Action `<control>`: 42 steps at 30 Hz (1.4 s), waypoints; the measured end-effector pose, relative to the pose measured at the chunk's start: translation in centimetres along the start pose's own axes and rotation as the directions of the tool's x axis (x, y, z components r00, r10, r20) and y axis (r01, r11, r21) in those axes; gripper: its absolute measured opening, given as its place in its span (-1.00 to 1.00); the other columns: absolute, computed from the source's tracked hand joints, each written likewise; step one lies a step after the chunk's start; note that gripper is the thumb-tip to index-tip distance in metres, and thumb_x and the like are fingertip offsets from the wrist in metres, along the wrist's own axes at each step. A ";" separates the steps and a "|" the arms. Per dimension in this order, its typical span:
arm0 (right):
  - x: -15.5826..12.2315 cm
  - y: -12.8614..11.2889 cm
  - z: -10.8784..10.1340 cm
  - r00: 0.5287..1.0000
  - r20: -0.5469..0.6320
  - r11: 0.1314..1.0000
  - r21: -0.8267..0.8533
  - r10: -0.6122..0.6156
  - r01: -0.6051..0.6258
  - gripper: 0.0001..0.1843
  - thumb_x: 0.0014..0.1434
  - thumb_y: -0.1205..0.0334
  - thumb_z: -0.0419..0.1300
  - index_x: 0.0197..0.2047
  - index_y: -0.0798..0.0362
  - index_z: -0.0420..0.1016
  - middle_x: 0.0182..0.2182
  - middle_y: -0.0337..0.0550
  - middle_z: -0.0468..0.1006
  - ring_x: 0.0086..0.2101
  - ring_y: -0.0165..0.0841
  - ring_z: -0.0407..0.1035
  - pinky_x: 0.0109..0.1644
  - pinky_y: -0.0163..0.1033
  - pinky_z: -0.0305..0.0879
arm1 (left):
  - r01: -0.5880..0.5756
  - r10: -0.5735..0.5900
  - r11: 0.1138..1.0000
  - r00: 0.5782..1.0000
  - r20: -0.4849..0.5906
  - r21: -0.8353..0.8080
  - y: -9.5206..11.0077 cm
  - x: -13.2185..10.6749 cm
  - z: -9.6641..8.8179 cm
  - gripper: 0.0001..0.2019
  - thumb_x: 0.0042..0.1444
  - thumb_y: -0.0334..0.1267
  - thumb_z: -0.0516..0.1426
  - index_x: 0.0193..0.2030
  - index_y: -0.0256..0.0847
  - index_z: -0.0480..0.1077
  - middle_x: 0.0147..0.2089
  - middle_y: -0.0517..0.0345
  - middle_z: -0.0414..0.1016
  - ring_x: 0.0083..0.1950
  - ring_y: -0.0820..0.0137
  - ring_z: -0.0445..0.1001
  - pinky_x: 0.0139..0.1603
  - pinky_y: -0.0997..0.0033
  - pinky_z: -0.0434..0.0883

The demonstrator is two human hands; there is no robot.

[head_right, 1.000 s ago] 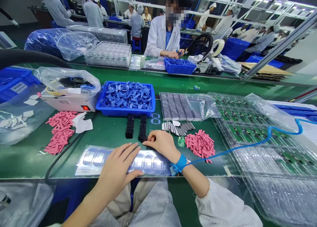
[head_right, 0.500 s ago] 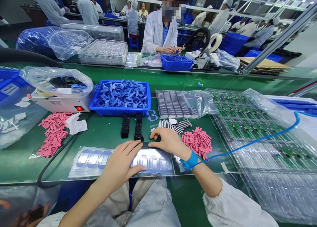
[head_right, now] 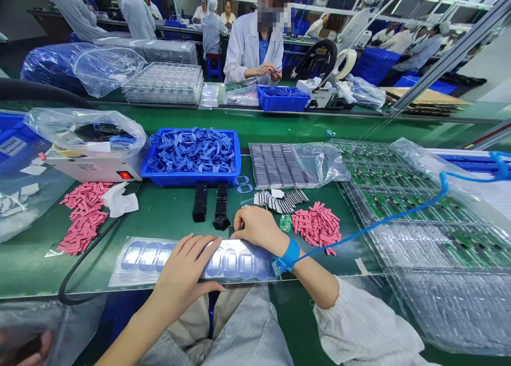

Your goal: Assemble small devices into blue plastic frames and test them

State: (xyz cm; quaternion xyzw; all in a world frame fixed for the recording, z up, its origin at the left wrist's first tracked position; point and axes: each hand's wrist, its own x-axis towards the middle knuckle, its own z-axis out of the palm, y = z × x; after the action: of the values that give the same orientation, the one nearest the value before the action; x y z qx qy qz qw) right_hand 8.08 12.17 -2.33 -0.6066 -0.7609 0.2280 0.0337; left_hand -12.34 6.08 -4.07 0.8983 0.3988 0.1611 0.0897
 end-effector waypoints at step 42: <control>-0.8 -1.2 1.4 0.985 -0.168 0.939 0.333 -0.027 0.083 -0.90 -0.04 0.33 0.28 -0.50 0.05 0.41 -0.61 -0.29 0.49 -0.54 -0.41 0.43 -0.42 -0.35 0.29 | 0.280 -0.300 0.856 0.954 0.024 -0.435 -2.2 5.2 -0.6 -0.87 0.06 -0.44 0.15 -0.33 -0.14 0.28 -0.27 0.20 0.38 -0.23 0.33 0.48 -0.19 0.30 0.47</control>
State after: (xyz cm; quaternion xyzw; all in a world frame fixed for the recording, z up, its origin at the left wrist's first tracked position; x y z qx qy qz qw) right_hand 6.69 10.83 -2.93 -0.5868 -0.7218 0.3045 0.2051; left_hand -10.81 11.41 -3.00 0.7815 0.4857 0.2504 0.3012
